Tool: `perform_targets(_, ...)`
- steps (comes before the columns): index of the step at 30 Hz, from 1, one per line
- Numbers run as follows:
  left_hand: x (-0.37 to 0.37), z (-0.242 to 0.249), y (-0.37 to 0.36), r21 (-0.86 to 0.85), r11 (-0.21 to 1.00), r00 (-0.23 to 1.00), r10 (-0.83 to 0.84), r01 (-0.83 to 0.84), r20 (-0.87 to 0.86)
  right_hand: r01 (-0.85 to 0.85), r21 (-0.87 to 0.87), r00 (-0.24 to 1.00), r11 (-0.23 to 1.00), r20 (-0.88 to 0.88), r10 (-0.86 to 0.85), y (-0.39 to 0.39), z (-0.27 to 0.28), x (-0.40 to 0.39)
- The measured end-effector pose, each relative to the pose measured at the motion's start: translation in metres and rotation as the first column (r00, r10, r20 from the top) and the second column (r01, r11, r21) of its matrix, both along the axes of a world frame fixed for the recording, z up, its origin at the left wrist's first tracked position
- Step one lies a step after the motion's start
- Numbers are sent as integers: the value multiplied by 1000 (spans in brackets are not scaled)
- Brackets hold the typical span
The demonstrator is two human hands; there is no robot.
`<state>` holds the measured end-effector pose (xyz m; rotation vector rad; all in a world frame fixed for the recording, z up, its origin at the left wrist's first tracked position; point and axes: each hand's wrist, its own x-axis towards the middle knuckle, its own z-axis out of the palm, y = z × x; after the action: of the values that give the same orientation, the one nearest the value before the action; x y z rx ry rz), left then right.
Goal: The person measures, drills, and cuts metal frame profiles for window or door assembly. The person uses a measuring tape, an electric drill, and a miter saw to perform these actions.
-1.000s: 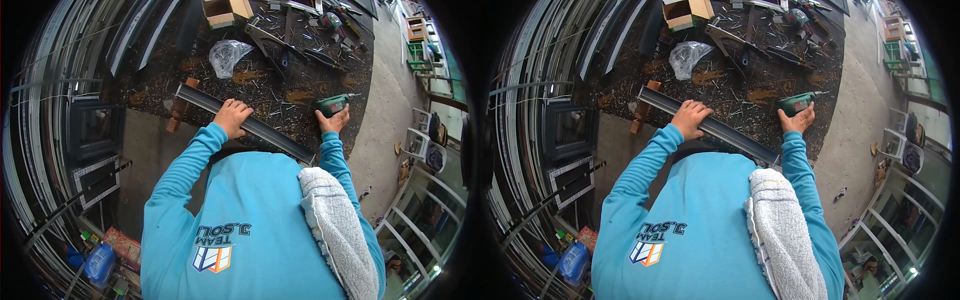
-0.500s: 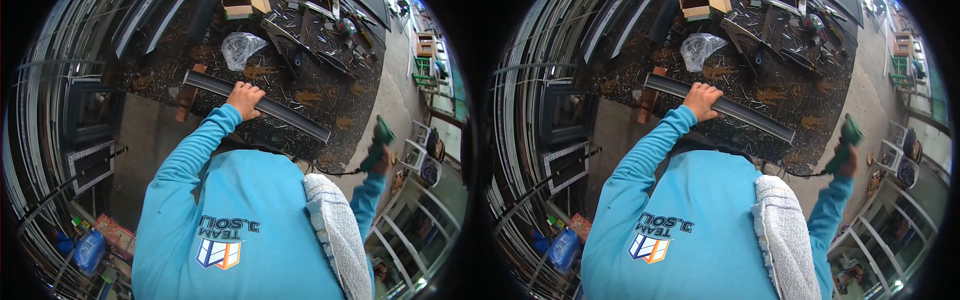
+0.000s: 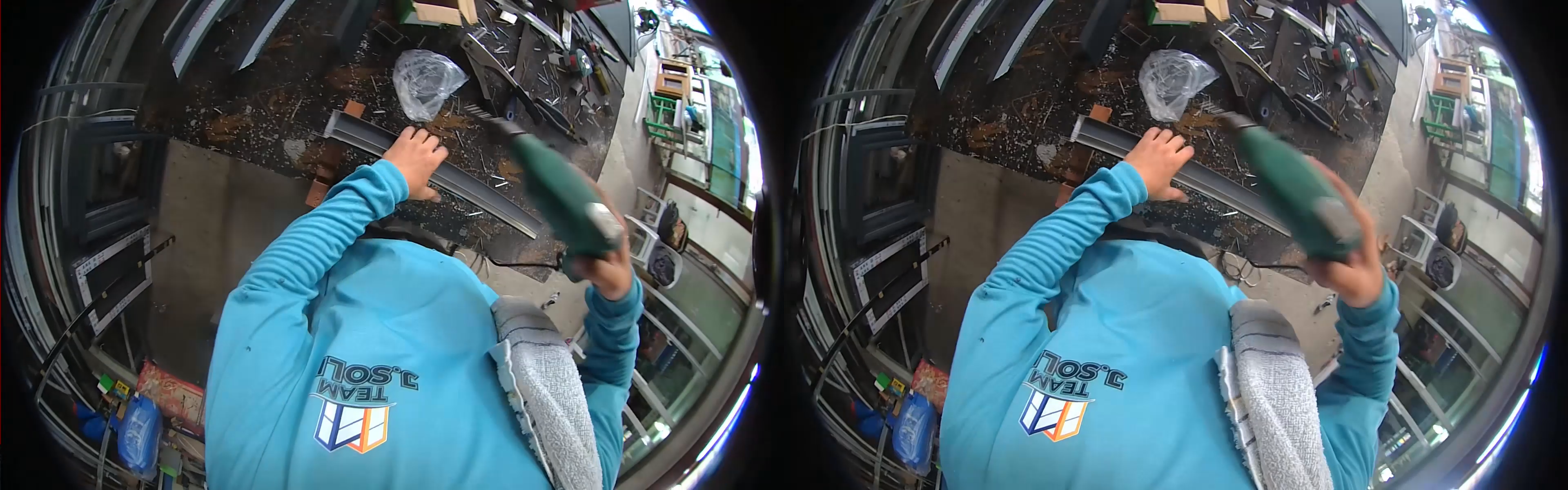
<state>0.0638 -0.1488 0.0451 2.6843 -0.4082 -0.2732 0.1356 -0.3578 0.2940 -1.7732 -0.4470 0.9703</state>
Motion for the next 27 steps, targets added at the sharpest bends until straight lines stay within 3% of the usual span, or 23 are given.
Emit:
perform_targets(2, 0, -5, 4, 30, 999, 988, -39, 44, -151, -167, -54, 981, 984, 87, 172, 60, -12, -9)
perform_targets(3, -6, -21, 2, 32, 997, 994, -71, 74, -82, -284, -116, 952, 952, 83, 294, 86, -14, -8)
perform_targets(5, -10, -95, -30, 196, 978, 966, 25, -78, 259, -458, -251, 876, 853, 36, 481, 126, -18, -8)
perform_targets(6, -8, -90, -29, 176, 978, 955, 60, -115, 290, -493, -232, 850, 838, 74, 521, 141, -24, -8)
perform_targets(11, -6, -63, -24, 28, 965, 899, 233, -262, 371, -498, -283, 833, 820, 107, 543, 185, -46, -8)
perform_targets(17, -6, -43, -19, -19, 918, 840, 371, -397, 395, -489, -366, 856, 792, -25, 517, 209, -50, -3)
perform_targets(20, -4, -36, -17, -26, 897, 819, 414, -441, 397, -496, -361, 842, 790, 24, 539, 216, -51, -1)
perform_targets(27, -6, -25, -20, -29, 870, 797, 465, -493, 385, -598, -486, 727, 637, 5, 687, 257, -42, 16)
